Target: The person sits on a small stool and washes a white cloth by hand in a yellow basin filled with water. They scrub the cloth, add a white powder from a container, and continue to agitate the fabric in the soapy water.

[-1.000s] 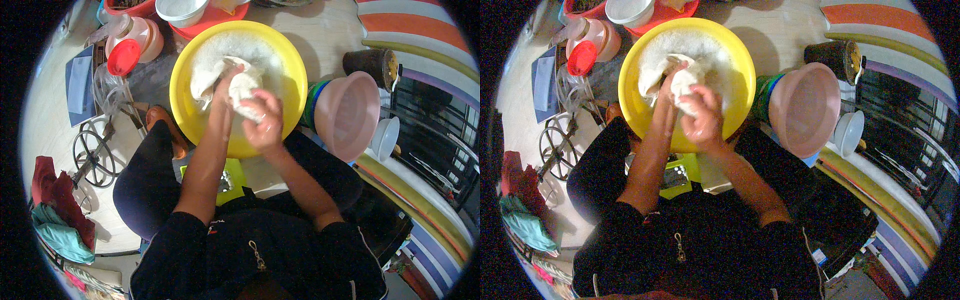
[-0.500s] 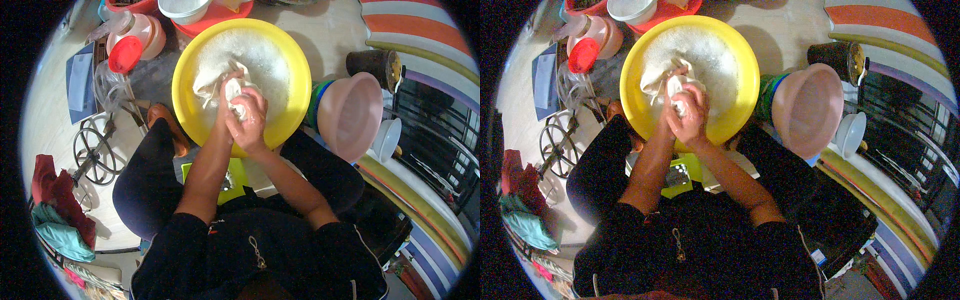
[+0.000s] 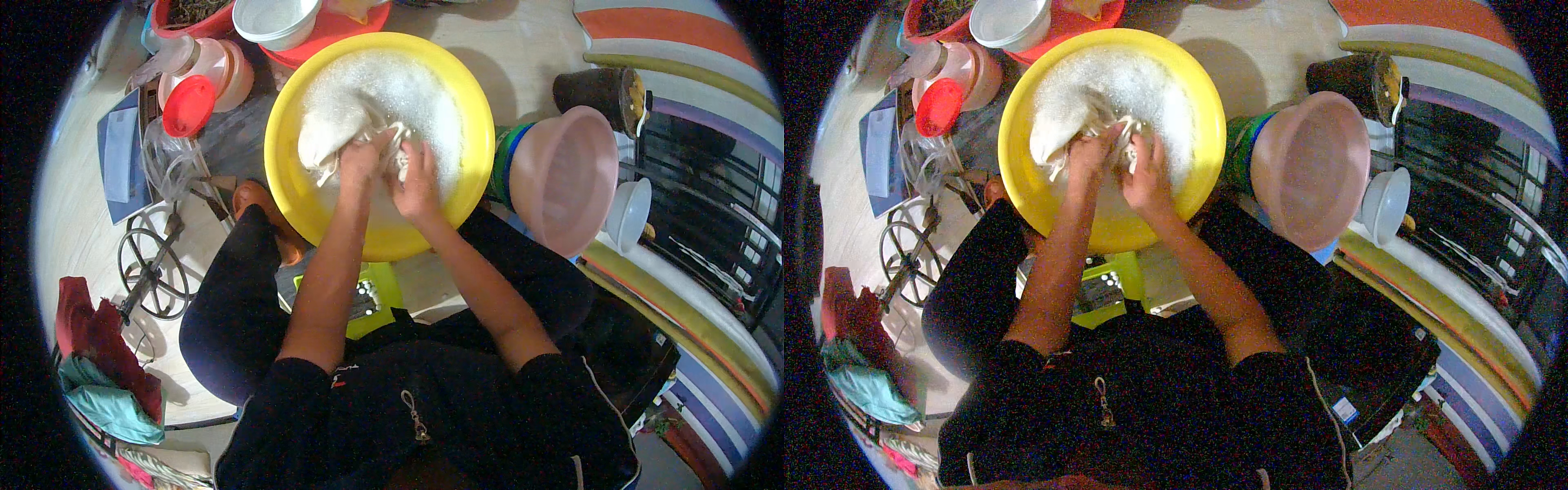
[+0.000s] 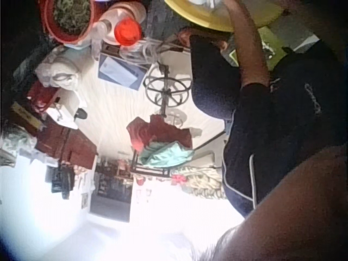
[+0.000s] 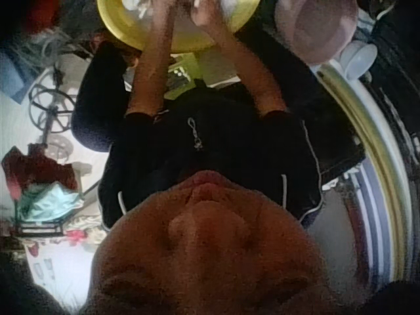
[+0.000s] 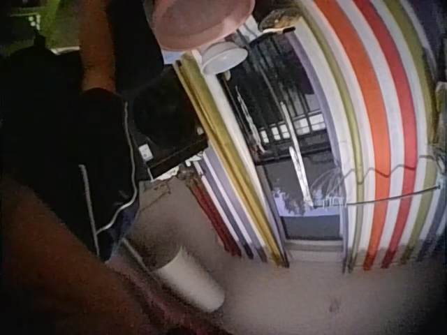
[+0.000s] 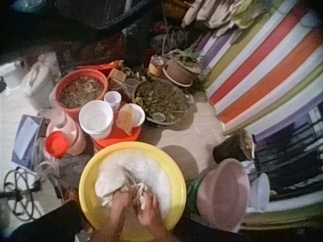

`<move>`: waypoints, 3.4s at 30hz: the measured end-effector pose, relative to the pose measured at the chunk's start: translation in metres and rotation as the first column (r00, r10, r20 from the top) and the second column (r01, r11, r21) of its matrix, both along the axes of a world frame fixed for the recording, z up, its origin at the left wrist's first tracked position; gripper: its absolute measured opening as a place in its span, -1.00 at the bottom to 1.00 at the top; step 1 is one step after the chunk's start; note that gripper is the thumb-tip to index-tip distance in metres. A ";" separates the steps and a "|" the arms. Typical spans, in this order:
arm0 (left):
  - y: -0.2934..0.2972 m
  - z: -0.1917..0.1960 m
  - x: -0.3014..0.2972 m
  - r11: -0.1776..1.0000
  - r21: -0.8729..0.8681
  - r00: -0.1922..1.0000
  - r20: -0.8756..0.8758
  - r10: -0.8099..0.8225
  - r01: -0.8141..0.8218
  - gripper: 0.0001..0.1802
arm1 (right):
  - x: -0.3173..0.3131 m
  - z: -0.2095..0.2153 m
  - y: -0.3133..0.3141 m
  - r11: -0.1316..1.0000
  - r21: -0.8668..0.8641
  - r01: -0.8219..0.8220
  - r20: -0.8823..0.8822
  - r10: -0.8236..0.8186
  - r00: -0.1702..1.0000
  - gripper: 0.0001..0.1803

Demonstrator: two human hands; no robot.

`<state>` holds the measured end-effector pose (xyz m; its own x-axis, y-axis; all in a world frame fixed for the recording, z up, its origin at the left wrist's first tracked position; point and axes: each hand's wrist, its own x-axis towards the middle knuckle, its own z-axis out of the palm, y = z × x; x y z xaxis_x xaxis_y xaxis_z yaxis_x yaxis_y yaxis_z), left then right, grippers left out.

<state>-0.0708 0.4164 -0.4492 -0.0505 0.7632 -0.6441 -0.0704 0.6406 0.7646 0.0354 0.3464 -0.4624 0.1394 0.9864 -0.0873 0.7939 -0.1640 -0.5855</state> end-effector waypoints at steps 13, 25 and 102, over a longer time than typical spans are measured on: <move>0.016 -0.038 0.002 0.900 -0.432 0.430 0.803 0.413 -0.058 -0.54 | -0.006 0.092 0.011 0.956 0.286 -0.066 -0.299 0.154 0.942 -0.62; -0.004 -0.003 0.011 0.878 -0.386 0.627 0.619 0.473 -0.282 -0.79 | -0.015 0.044 0.033 0.986 0.096 0.135 -0.343 -0.095 0.934 -0.59; 0.025 -0.018 -0.010 0.890 -0.361 0.595 0.662 0.455 -0.279 -0.53 | 0.022 0.062 0.004 0.902 0.097 -0.422 0.124 0.410 0.904 -0.81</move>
